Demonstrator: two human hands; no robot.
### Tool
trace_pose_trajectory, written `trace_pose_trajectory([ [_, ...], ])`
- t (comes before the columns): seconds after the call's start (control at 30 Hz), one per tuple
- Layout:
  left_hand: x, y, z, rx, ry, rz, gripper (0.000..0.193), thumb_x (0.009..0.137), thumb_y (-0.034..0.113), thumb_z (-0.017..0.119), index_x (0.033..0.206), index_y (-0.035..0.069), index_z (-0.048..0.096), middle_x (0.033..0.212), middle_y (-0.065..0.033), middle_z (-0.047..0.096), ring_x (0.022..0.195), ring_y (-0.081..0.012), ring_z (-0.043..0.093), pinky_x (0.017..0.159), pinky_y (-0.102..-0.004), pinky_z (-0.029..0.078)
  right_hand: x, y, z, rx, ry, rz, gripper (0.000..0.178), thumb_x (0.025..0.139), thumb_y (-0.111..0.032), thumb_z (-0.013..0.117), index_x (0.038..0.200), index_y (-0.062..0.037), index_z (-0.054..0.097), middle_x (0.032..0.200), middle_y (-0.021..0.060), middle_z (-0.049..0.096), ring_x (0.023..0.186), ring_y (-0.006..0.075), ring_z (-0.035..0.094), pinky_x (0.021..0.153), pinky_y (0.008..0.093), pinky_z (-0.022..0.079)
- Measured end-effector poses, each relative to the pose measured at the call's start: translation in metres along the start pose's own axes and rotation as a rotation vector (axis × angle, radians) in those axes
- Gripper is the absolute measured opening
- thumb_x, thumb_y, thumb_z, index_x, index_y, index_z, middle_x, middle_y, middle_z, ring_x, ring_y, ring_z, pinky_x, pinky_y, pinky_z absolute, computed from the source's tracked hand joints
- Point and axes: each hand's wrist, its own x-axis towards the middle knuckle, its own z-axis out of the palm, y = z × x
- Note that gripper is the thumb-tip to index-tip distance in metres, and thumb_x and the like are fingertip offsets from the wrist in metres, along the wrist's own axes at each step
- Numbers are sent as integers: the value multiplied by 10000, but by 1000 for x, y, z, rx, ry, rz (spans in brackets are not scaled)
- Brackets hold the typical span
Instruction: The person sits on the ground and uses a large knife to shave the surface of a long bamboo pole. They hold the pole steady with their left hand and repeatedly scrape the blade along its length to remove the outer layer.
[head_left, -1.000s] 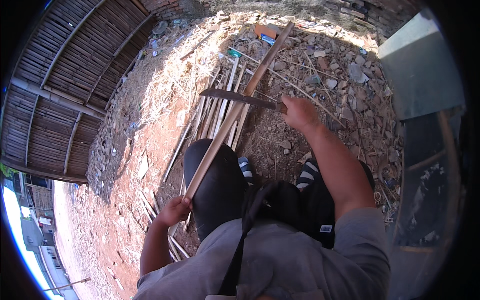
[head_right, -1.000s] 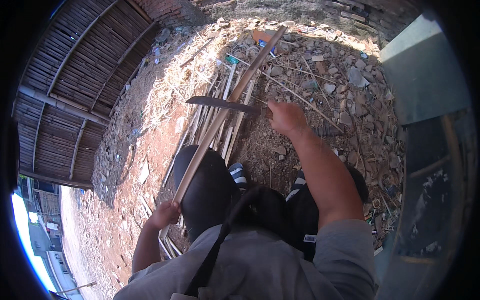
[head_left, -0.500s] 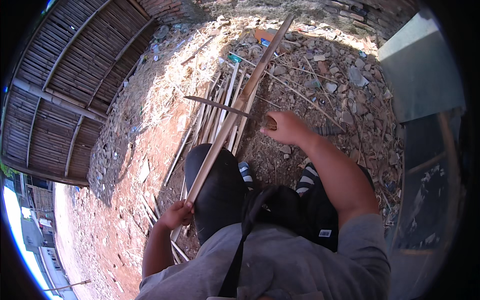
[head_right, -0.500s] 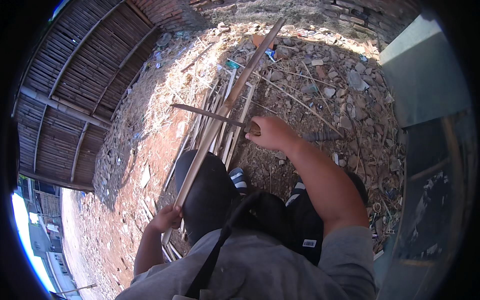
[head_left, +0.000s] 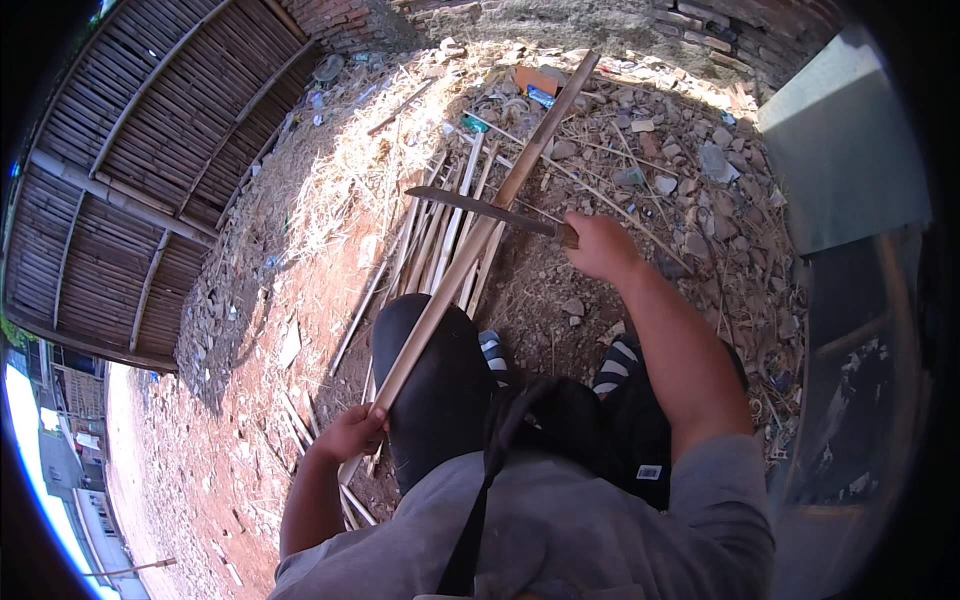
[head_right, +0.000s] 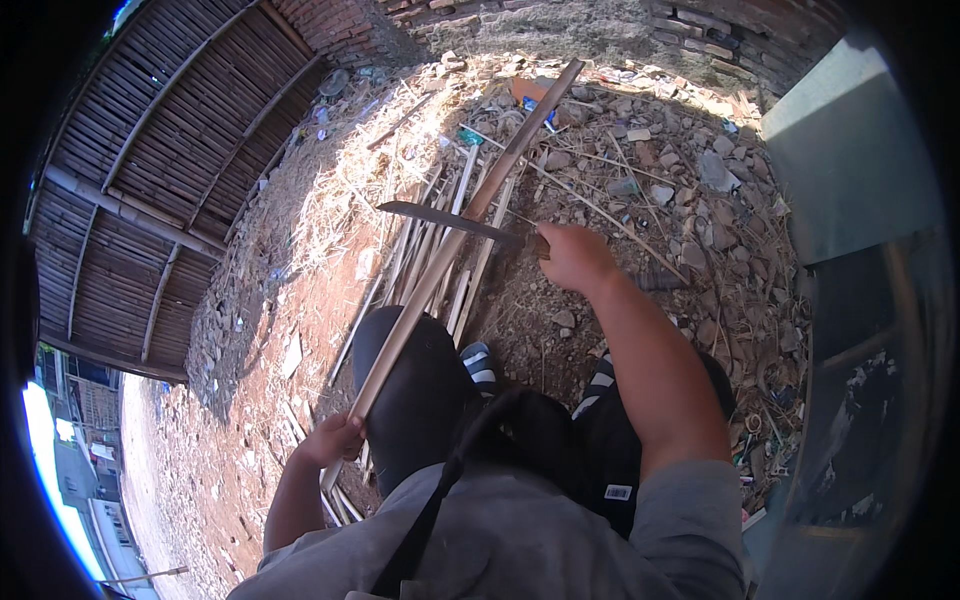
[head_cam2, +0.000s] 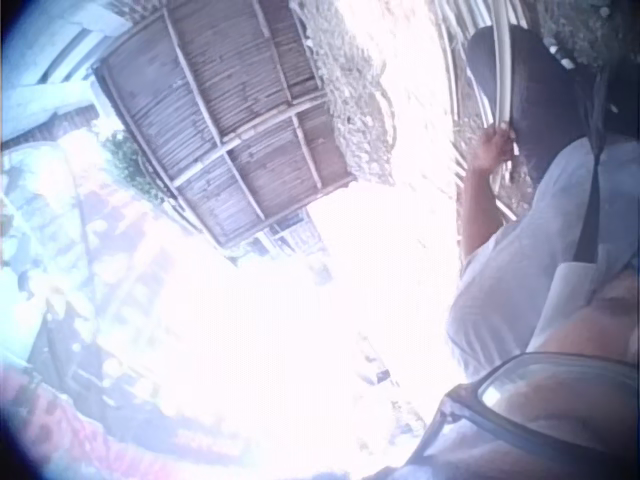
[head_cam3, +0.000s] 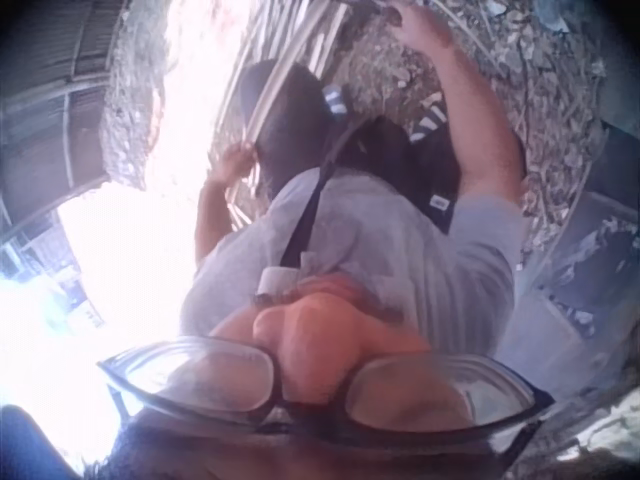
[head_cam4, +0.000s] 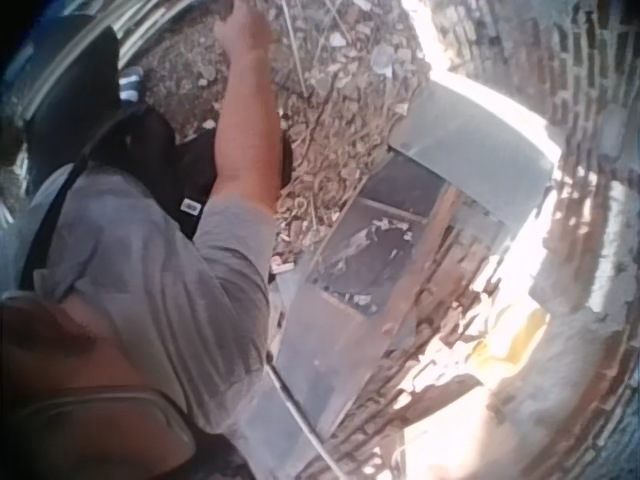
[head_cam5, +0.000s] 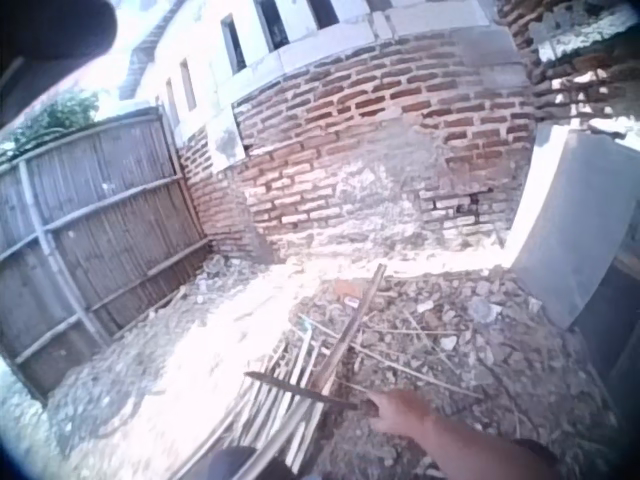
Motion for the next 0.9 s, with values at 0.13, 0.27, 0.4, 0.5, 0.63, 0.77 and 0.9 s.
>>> trace_pose_trajectory([
  [0.13,1,5,5,142,91,72,369,1065,400,505,937,68,604,649,35,462,536,-81,422,501,-269,369,-10,3,-10,189,-4,-73,338,843,-329,737,979,-42,623,761,155,657,711,331,665,663,462,486],
  [0.27,0,-6,15,546,396,265,393,1027,430,551,957,46,594,709,-99,612,630,-253,622,573,-406,484,-8,3,-19,168,-56,-75,379,828,-391,744,912,-41,622,748,154,662,697,331,663,658,449,491],
  [0.4,-6,-4,48,1039,777,331,452,977,472,600,987,21,578,785,-231,660,759,-435,668,664,-539,505,-13,-13,-20,59,-17,-154,357,801,-376,754,918,-62,633,744,156,670,701,368,669,641,467,508],
  [0.5,-10,9,67,1136,837,260,499,958,512,608,995,17,558,795,-245,665,770,-466,665,670,-563,501,-28,-45,-15,-46,-54,-274,318,781,-326,756,937,-82,626,732,149,668,721,393,671,645,495,526],
  [0.63,-5,7,68,1214,825,152,544,946,562,599,983,25,527,804,-239,675,770,-463,675,662,-565,509,-34,-74,8,-226,-62,-450,287,769,-259,760,931,-91,593,718,133,663,738,394,677,666,516,533],
  [0.77,-3,-6,52,1202,818,95,564,949,595,570,961,34,512,797,-239,681,757,-456,685,658,-564,520,0,-4,-4,-81,100,55,261,827,-177,702,1053,-71,626,816,169,697,813,397,693,726,511,542],
  [0.9,-10,12,46,1256,796,38,564,963,608,533,977,44,519,794,-238,691,759,-461,691,660,-561,532,11,72,-29,-8,124,481,402,881,-264,679,1200,-26,622,1055,199,704,993,362,686,836,490,540],
])
